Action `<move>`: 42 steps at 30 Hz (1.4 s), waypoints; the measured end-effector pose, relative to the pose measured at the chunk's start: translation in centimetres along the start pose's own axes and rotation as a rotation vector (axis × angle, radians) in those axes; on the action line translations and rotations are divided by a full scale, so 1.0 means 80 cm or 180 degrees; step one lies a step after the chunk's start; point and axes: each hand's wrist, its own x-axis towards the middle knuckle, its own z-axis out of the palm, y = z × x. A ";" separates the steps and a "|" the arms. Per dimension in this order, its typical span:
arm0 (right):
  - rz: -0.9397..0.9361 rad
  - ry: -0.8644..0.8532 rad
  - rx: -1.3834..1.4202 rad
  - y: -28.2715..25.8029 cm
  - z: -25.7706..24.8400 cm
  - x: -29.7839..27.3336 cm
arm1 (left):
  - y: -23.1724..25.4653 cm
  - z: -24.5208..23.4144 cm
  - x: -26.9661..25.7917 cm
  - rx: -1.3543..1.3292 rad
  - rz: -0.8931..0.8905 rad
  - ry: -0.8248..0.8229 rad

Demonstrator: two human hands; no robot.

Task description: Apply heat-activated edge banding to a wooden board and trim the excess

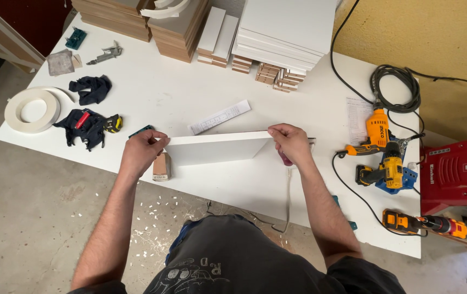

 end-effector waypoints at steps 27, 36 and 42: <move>-0.0327 -0.0450 0.0697 0.038 -0.002 0.038 | 0.009 -0.016 -0.010 -0.0317 0.0015 -0.0103; -0.0315 -0.0701 0.0841 0.053 -0.004 0.051 | -0.003 -0.010 -0.004 -0.0250 -0.0195 -0.0007; -0.0333 -0.0905 0.0944 0.060 -0.003 0.060 | -0.015 -0.005 0.005 -0.0399 -0.0229 0.0074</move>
